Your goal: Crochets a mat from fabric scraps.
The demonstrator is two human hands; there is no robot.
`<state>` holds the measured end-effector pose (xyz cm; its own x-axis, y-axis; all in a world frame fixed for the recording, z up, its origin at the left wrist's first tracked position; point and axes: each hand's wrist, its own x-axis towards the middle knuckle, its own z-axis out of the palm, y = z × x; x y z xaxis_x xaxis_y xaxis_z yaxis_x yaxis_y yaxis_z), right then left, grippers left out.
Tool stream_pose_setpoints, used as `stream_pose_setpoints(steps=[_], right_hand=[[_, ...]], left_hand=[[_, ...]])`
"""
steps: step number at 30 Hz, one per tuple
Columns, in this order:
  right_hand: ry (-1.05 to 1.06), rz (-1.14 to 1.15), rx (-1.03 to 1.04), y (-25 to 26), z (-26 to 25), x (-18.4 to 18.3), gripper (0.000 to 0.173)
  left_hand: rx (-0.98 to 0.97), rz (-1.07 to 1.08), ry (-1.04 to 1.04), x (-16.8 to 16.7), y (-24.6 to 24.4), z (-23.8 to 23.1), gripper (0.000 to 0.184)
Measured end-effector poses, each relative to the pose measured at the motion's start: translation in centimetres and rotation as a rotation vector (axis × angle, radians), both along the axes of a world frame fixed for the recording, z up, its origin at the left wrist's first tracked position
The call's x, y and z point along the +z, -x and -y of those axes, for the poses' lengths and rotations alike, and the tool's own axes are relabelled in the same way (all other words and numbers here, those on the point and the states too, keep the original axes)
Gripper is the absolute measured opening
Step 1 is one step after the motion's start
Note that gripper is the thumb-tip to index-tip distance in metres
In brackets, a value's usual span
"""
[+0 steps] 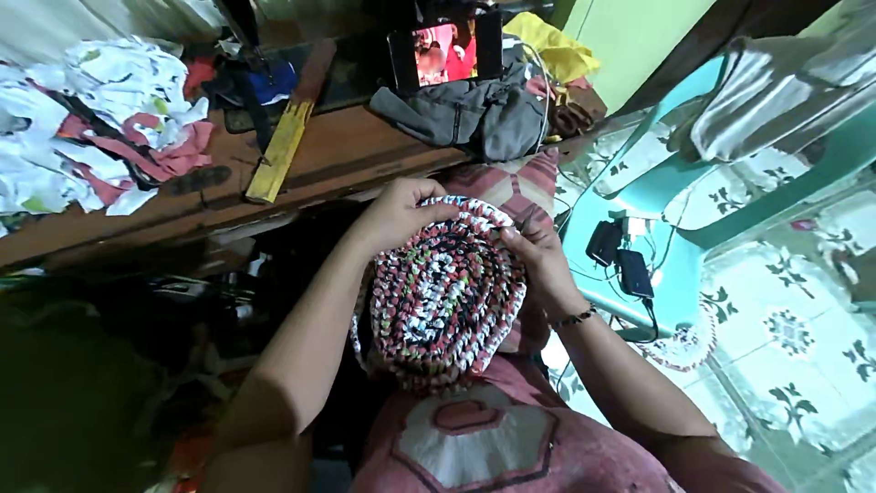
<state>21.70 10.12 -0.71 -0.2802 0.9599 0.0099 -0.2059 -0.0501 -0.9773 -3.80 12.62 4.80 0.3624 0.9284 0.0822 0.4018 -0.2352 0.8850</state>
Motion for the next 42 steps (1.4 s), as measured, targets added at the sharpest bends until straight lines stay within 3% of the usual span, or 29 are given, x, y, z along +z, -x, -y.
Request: stream_pose_setpoints(steps=[4, 8, 12, 16, 21, 28, 34, 42], right_hand=[[-0.084, 0.065, -0.037, -0.2, -2.5, 0.5, 0.008], [-0.133, 0.104, 0.015, -0.4, -5.1, 0.5, 0.007], [-0.227, 0.134, 0.157, -1.3, -8.0, 1.7, 0.003], [-0.278, 0.218, 0.387, -1.8, -9.8, 3.8, 0.018], [-0.357, 0.289, 0.528, -1.0, -11.0, 5.2, 0.009], [-0.284, 0.16, 0.804, -1.2, -11.8, 5.2, 0.006], [-0.261, 0.061, 0.814, -1.2, -10.1, 5.0, 0.007], [-0.265, 0.065, 0.808, -1.3, -9.0, 5.3, 0.007]], left_hand=[[-0.002, 0.062, -0.038, 0.8, 0.0, -0.6, 0.011], [0.148, 0.116, -0.008, 0.0, -0.7, -0.8, 0.011], [0.259, 0.271, 0.029, -0.3, -1.8, 0.0, 0.011], [0.366, 0.378, 0.023, -0.8, -3.4, 2.2, 0.011], [0.53, 0.478, 0.058, -1.7, -5.1, 4.6, 0.013], [0.446, 0.482, 0.069, -1.4, -4.9, 6.6, 0.012], [0.428, 0.527, -0.057, -1.0, -5.0, 7.0, 0.027], [0.429, 0.582, -0.054, 0.0, -5.1, 7.4, 0.026]])
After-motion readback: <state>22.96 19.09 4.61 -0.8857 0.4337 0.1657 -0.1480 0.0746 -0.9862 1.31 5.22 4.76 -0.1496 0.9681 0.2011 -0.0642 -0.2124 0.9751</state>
